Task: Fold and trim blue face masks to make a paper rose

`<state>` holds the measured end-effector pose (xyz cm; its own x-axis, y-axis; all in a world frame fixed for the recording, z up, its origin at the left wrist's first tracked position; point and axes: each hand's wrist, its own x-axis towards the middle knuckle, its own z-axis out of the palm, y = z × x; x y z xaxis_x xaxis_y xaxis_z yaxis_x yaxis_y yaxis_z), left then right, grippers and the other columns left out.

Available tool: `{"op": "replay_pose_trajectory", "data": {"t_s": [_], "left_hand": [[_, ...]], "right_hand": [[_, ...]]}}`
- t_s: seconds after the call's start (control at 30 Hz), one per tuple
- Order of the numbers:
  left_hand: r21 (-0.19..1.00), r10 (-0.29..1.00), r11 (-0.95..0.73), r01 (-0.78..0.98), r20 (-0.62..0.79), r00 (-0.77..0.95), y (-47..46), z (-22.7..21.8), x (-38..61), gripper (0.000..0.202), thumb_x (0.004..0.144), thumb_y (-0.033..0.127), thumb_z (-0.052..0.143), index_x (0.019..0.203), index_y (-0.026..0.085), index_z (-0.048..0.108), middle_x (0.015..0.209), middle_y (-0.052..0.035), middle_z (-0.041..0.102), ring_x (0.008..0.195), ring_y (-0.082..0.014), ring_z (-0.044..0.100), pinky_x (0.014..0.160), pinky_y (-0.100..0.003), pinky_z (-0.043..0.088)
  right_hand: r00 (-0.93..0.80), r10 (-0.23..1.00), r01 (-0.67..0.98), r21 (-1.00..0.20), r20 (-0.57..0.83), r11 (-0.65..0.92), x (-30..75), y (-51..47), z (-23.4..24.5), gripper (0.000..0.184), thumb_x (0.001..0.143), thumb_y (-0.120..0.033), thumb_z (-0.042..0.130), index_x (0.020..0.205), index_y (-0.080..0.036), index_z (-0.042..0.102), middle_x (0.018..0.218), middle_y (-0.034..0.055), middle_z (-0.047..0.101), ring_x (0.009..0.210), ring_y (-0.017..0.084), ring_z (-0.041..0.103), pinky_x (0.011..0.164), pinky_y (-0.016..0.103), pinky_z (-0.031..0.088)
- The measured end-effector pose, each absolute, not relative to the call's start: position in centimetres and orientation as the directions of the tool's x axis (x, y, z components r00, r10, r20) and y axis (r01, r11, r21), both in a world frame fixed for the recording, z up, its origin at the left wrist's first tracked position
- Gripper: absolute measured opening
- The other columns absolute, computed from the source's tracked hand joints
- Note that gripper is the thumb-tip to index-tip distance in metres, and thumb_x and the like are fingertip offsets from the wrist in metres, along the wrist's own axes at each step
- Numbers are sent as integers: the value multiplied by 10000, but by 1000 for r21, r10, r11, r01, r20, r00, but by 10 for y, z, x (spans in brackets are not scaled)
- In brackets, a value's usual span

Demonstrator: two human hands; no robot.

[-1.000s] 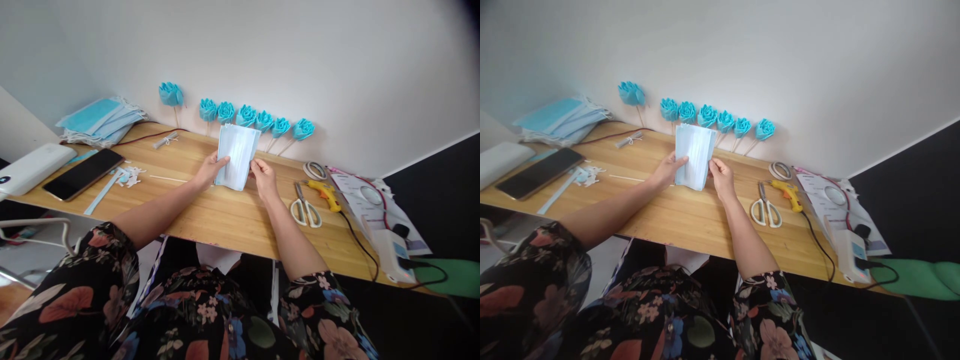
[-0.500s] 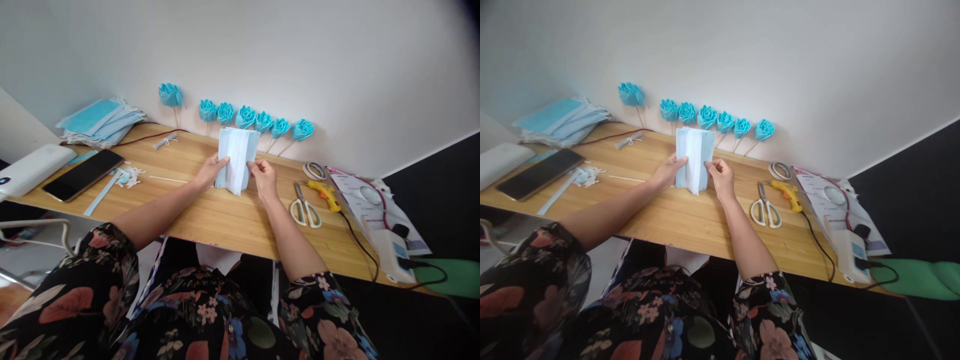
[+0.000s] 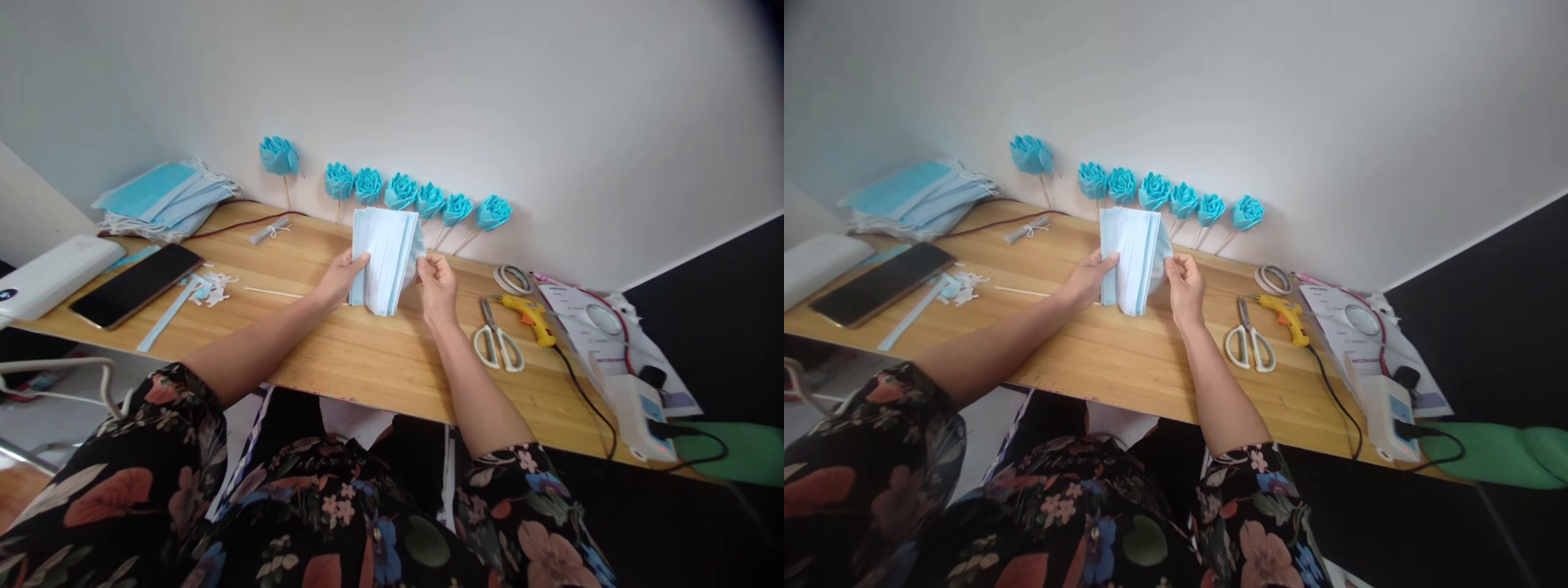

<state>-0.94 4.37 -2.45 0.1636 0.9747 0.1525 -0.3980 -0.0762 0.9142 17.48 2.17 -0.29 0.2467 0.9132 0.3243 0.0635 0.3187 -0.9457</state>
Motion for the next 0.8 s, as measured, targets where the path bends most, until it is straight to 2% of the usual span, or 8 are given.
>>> {"op": "replay_pose_trajectory", "data": {"t_s": [0.13,0.23,0.33,0.4,0.53,0.6,0.7,0.8], "left_hand": [[909,978,-54,-414,131,161,43,-24,-10,556,723,546,769,1101,164,626,1145,-96,727,1150,-287,637,993,-405,500],[897,981,-32,-441,112,156,43,-25,-10,563,719,538,779,1107,165,615,1152,-100,722,1134,-284,645,986,-413,509],[891,985,-13,-454,90,147,46,-27,-11,538,738,525,770,1107,167,611,1145,-105,723,1114,-284,656,978,-426,517],[880,987,-2,-475,79,142,49,-28,-13,529,739,515,774,1106,170,613,1144,-108,723,1114,-288,657,980,-434,520],[856,987,5,-518,78,138,53,-30,-16,542,721,496,798,1119,173,620,1179,-114,714,1143,-291,647,1006,-446,516],[859,984,8,-511,84,157,52,-30,-16,543,721,501,797,1119,175,625,1178,-116,714,1145,-296,646,1006,-451,517],[871,974,9,-492,104,202,49,-27,-15,533,736,511,782,1115,170,630,1138,-112,724,1126,-296,654,997,-457,519],[873,967,8,-488,117,225,47,-24,-14,535,732,515,787,1112,170,636,1098,-99,733,1081,-283,668,978,-444,524]], "right_hand": [[263,913,56,-949,313,309,179,24,-5,557,752,-612,691,1182,-274,583,741,-28,627,736,171,605,761,332,510],[276,900,86,-941,338,327,182,25,-6,603,785,-598,651,1283,-277,536,743,-20,613,746,184,606,759,343,497],[272,897,115,-937,349,330,185,26,-7,568,817,-615,584,1275,-282,541,809,-3,633,769,182,605,728,324,483],[277,900,111,-942,335,317,187,27,-7,520,813,-622,571,1206,-280,583,887,7,655,795,173,605,699,300,477],[234,950,26,-978,206,206,187,29,-8,435,754,-586,643,1031,-251,660,994,16,689,817,155,604,624,254,472],[185,971,-11,-988,150,155,185,29,-9,460,724,-566,687,1062,-254,674,1033,18,706,827,156,616,621,253,485],[138,978,-44,-986,154,161,182,28,-9,570,700,-543,736,1201,-283,655,1117,19,717,856,165,645,663,276,518],[129,979,-52,-985,155,163,183,26,-7,603,738,-569,705,1269,-291,638,1131,26,725,888,181,670,688,302,544]]}}
